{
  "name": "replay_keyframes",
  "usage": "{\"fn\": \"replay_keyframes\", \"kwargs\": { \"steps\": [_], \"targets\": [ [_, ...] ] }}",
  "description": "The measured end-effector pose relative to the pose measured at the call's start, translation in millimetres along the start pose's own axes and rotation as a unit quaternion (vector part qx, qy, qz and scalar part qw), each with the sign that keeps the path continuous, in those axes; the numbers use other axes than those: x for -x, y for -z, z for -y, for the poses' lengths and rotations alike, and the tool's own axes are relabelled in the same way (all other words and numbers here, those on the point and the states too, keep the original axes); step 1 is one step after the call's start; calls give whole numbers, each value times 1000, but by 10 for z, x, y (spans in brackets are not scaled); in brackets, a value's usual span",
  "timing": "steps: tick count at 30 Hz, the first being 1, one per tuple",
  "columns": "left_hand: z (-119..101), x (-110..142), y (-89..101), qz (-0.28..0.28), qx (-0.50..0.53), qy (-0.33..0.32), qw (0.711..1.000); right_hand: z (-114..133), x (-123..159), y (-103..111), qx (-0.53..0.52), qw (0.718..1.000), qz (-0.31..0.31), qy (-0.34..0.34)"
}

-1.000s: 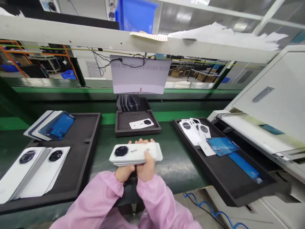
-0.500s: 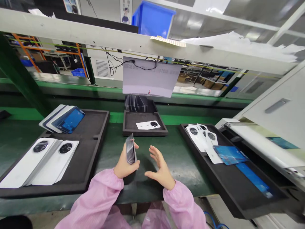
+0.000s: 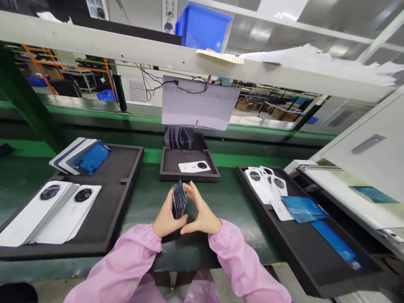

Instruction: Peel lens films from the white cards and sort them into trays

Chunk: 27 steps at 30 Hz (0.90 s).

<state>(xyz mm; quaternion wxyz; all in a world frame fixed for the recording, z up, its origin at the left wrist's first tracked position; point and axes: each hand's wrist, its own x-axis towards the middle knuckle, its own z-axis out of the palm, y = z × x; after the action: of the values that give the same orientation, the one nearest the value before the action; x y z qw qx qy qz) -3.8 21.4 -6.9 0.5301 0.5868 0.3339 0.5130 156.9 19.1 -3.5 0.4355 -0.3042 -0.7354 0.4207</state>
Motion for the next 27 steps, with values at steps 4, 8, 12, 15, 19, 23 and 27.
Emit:
{"fn": "replay_keyframes", "kwargs": {
  "steps": [4, 8, 12, 15, 19, 23, 27],
  "targets": [
    [30, -40, -143, 14, -57, 6, 998, 5, -121, -127, -33, 997, -66, 1],
    [63, -105, -91, -6, -35, 76, 996, 39, -255, -24, -46, 982, -170, -74],
    [34, -154, 19, 107, 83, 178, 975, 56, -333, 227, -274, 944, -125, -133],
    [32, -127, 6, 184, 192, 240, 934, 9, -314, 280, -384, 906, -124, -131],
    [51, -54, -50, 288, 389, 315, 816, -47, -239, 251, -367, 908, -118, -163],
    [44, -9, -62, 285, 429, 321, 795, -11, -188, 283, -356, 918, -78, -156],
    [-21, 43, -97, 264, 424, 352, 791, 0, -174, 316, -352, 922, -52, -153]
  ]
}}
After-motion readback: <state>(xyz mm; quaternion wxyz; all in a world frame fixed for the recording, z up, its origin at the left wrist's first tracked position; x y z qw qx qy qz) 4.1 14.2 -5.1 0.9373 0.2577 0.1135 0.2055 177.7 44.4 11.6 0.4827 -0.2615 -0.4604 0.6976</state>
